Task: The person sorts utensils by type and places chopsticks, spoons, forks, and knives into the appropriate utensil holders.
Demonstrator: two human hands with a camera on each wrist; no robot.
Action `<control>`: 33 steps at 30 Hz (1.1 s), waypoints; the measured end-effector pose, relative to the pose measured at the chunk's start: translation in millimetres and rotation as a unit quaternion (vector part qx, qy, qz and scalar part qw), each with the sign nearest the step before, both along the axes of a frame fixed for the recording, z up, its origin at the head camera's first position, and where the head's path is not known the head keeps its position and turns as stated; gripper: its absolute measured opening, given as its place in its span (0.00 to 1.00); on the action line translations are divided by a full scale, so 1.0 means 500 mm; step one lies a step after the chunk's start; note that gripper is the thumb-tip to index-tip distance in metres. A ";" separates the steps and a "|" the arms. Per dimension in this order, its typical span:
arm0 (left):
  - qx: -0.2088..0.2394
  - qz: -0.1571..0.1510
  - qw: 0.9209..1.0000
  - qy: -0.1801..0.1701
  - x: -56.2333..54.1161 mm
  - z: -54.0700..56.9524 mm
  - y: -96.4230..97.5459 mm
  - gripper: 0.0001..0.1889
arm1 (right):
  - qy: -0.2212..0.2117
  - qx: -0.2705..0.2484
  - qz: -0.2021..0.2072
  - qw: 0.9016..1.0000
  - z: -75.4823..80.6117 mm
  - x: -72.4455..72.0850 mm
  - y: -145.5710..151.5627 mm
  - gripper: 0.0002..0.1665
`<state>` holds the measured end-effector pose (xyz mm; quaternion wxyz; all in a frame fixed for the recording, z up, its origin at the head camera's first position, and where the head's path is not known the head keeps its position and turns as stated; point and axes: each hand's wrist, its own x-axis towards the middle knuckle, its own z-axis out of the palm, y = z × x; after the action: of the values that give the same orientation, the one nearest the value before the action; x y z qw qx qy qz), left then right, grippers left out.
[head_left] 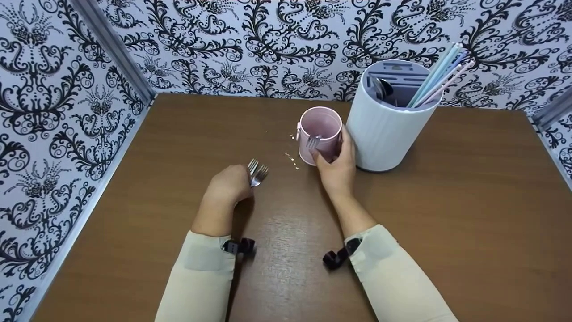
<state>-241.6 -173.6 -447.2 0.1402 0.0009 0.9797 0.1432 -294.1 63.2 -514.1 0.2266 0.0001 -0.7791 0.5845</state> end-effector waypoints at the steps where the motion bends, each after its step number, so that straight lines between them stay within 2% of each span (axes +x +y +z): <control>1: -0.002 0.001 1.000 -0.004 0.000 0.000 0.001 0.06 | 0.000 0.001 0.000 1.000 0.000 0.000 0.000 0.54; 10: -0.017 0.003 1.000 -0.010 -0.001 -0.003 0.008 0.03 | 0.003 0.003 -0.001 1.000 0.000 -0.001 -0.001 0.54; 17: -0.012 0.001 1.000 -0.015 0.001 -0.004 0.010 0.10 | 0.010 0.007 0.003 1.000 -0.001 -0.005 0.000 0.53; 21: 0.000 -0.006 1.000 -0.020 0.002 -0.002 0.012 0.08 | 0.004 0.006 0.001 1.000 -0.001 -0.003 0.001 0.53; 27: 0.014 -0.028 0.999 -0.023 0.001 -0.003 0.016 0.11 | 0.000 0.007 -0.003 1.000 -0.001 -0.002 0.001 0.53; 33: 0.013 -0.029 0.999 -0.022 0.001 -0.003 0.018 0.12 | -0.002 0.009 -0.004 1.000 0.000 -0.001 0.000 0.53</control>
<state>-241.0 -164.5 -448.7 0.1661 0.0277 0.9740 0.1517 -294.5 63.3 -513.9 0.2269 -0.0021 -0.7851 0.5763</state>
